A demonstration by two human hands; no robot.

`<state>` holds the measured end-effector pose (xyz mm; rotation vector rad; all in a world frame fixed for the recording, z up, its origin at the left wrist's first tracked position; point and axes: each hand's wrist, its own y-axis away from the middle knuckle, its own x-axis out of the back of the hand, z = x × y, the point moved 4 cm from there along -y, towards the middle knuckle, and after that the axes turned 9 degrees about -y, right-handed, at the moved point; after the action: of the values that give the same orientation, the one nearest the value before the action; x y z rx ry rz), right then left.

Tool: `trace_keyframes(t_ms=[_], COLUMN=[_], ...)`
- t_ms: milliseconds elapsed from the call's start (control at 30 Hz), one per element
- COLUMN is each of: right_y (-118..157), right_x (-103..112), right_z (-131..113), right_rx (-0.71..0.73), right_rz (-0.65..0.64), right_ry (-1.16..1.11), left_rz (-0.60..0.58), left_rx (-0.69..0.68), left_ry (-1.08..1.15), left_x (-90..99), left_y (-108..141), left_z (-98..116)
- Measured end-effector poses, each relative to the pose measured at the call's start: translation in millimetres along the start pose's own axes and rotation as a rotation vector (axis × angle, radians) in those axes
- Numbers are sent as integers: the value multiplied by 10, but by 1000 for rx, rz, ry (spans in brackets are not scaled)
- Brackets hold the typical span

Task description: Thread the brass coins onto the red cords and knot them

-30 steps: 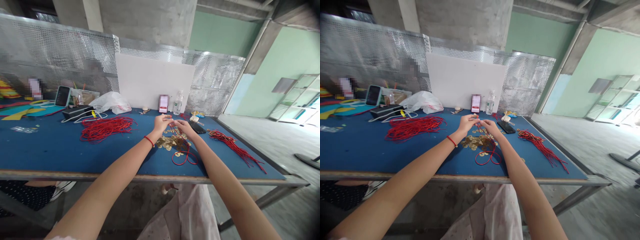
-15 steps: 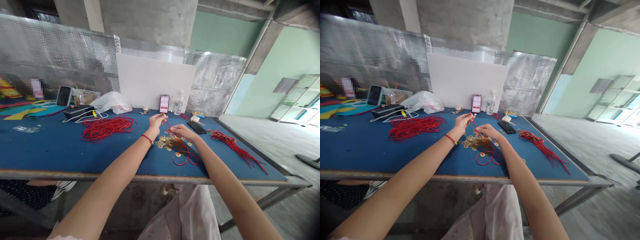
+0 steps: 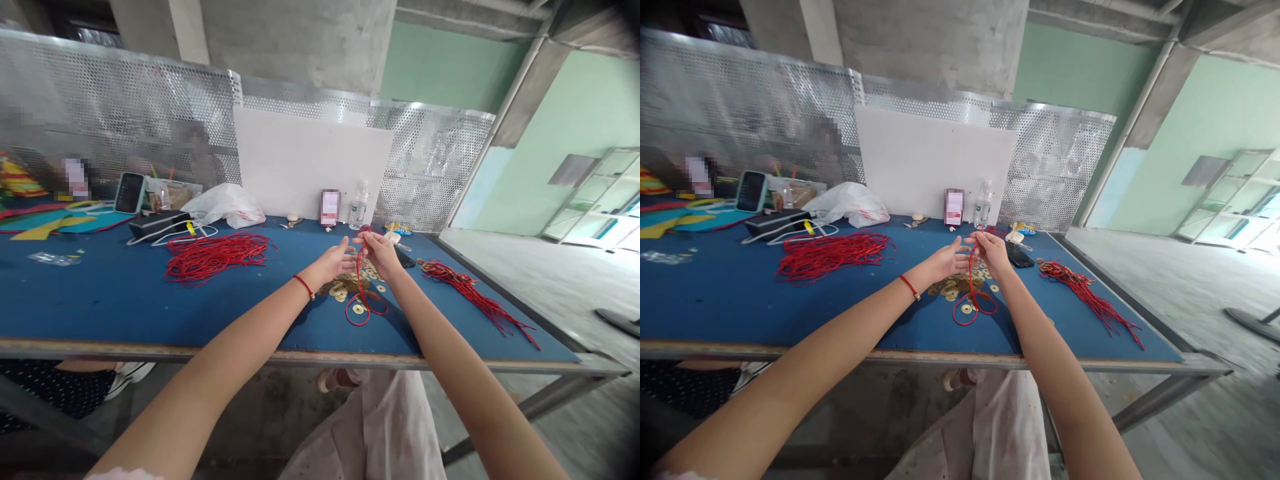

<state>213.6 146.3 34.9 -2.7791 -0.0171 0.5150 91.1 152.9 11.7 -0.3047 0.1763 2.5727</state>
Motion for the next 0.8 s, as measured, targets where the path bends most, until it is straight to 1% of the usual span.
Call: trace_keyframes(t_ms=[67, 100, 167, 233, 300, 367, 433, 533, 667, 800], right_y=[-9, -10, -11, -11, -16, -30, -50, -81, -86, -45], right_x=[40, 53, 81, 125, 190, 271, 361, 493, 657, 811], right_z=[-33, -42, -45, -32, -16, -9, -14, -39, -100, -164], right_rx=[29, 32, 18, -12, -38, -41, -19, 25, 84, 114], right_rz=[78, 102, 150, 216, 298, 379, 459, 555, 679, 814], right_ry=[-21, -23, -24, -26, -35, -54, -83, -157, -274, -315], left_rz=[-115, -155, -193, -194, -166, -132, -120, -169, -245, -222], left_rx=[34, 31, 12, -6, -18, -28, -17, 22, 25, 36], left_ry=[-37, -60, -113, -164, -201, -215, -230, -279, -325, -317], left_x=[-96, -128, -154, -138, -96, -52, -27, -27, -5, 124], left_y=[18, 28, 45, 48, 33, 16, 14, 51, 109, 100], left_z=[-33, -37, -36, -32, -29, -17, 0, 44, 149, 249])
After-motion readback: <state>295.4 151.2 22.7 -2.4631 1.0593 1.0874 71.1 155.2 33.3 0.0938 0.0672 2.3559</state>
